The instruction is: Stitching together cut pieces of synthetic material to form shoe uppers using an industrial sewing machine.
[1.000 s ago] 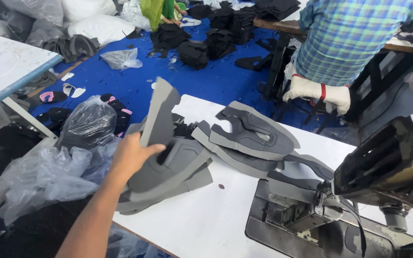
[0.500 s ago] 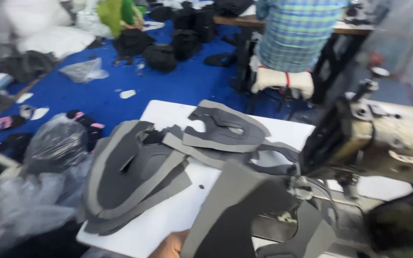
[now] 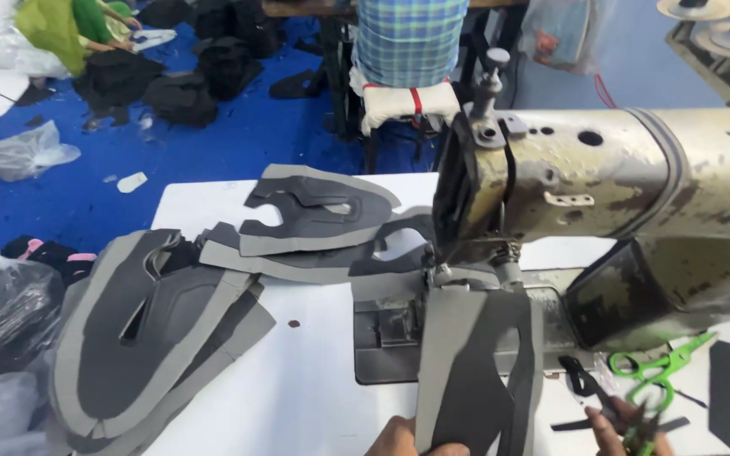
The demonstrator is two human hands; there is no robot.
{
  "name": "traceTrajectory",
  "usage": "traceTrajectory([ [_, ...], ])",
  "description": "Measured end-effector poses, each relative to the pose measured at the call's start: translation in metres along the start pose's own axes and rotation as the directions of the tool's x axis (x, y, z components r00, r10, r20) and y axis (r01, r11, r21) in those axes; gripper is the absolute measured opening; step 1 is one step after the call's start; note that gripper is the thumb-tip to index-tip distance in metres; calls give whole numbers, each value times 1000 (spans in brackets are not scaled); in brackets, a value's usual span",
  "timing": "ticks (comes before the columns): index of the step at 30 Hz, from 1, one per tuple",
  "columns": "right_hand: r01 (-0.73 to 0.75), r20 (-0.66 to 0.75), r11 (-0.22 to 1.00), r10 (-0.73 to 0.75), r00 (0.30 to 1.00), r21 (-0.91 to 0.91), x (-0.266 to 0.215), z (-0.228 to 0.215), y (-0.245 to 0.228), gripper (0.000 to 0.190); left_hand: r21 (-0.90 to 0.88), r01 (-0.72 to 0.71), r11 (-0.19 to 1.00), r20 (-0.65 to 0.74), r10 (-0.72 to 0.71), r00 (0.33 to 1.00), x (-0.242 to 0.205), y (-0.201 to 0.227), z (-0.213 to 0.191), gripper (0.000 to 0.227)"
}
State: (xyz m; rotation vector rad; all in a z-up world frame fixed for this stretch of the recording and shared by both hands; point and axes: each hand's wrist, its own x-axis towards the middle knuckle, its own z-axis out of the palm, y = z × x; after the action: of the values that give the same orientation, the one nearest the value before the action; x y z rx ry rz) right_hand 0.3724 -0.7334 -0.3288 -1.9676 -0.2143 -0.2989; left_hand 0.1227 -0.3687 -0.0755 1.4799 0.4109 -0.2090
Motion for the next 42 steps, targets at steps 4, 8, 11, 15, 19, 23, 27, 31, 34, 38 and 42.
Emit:
traceTrajectory([
  [4,-274,363,961,245,899,30,-3,-32,-61,29,-105,26,994,44,-21,999,15,31,-6,58],
  [8,-426,457,901,345,820,84,-68,0,-205,30,-135,7,991,72,3,997,8,34,-6,55],
  [11,-458,386,870,364,847,184,-52,40,-321,31,-180,-16,984,104,35,994,-1,35,-5,48],
  [15,-583,440,800,475,762,145,-50,56,-351,30,-222,21,975,98,1,995,-5,32,-7,45],
  [19,-593,463,799,490,739,99,-52,61,-352,30,-234,46,971,60,-32,998,-5,27,-8,48],
  [23,-571,458,813,469,755,109,-57,60,-345,30,-260,65,964,74,-47,996,-4,33,-8,54],
  [27,-558,444,823,463,767,108,-60,60,-348,30,-289,81,954,116,-48,992,-3,36,-8,61],
  [31,-574,415,811,486,769,114,-63,64,-348,30,-274,74,959,124,-41,991,-3,37,-9,67],
  [34,-571,409,813,485,773,115,-63,64,-345,29,-258,47,965,131,-13,991,-3,39,-10,67],
  [38,-567,411,814,479,776,123,-63,64,-348,29,-278,37,960,145,3,989,-3,39,-9,65],
  [42,-574,397,811,495,773,107,-63,64,-356,28,-264,53,963,139,-16,990,0,36,-9,63],
])
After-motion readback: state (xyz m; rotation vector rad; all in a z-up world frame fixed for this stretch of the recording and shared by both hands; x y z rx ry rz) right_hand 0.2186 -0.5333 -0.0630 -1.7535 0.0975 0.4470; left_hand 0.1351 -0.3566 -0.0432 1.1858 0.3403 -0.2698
